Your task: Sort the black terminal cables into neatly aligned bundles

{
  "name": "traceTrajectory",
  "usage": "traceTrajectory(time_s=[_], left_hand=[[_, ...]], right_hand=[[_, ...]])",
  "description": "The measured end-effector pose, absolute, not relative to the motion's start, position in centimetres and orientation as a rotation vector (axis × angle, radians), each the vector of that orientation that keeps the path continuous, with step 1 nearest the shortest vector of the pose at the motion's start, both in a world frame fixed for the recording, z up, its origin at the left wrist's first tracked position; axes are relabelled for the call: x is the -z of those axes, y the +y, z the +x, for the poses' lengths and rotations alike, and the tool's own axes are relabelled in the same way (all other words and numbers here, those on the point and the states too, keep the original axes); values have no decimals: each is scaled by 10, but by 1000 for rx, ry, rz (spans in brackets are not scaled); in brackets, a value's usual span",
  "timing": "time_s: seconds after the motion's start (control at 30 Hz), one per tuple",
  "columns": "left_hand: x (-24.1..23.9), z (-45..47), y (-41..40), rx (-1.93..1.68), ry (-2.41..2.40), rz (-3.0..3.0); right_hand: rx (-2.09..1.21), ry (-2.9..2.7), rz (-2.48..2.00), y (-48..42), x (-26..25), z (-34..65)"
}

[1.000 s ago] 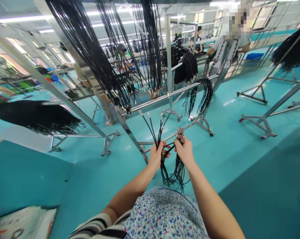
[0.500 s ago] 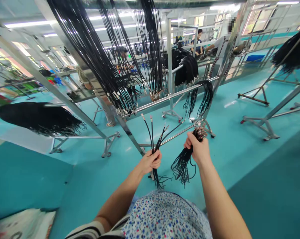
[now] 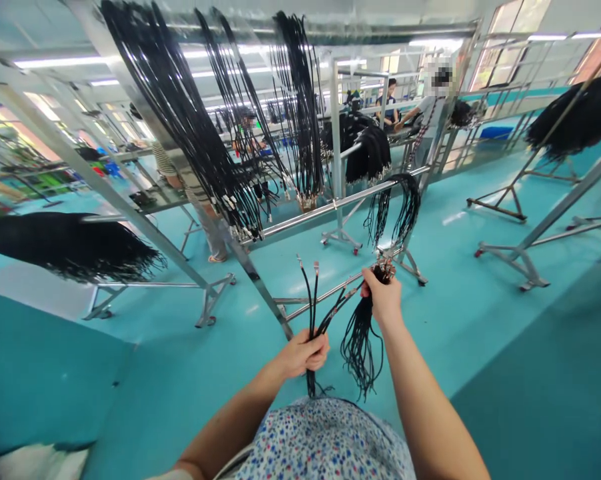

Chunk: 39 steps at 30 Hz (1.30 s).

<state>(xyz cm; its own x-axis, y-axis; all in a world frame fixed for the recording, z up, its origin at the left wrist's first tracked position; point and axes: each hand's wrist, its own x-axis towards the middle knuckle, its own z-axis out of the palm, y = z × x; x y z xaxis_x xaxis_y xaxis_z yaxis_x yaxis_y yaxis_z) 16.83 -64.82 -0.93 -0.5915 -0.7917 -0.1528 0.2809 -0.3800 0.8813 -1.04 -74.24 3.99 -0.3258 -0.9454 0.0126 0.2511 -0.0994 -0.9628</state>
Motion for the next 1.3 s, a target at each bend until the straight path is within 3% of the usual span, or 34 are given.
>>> traceTrajectory(time_s=[0.17,0.47,0.6,0.7,0.83,1.03,1.3], left_hand=[[8,156,-653,1647,-910,881],[-33,164,-697,1395,-654,851],[-28,200,-717,1152,-739,1025],[-27,204,-710,1392,-966,1016],[-36,169,-692,1753,-1164,861],[-32,133,-679,1841,-1180,801],[-21,147,-677,1776,-1454,841]], right_hand=[[1614,1226,-914,-735,-47,-16],[1671,1088,-918,-723,-46,-20],[1939,1118,-754,-726,-50,-55],[2005,1070,-767,-724,-59,-62],[1673,1050,-1079,-713,-64,-23],[1489,1125,-1292,-708,-59,18],[1580,1108,-1299,-711,-64,-2]])
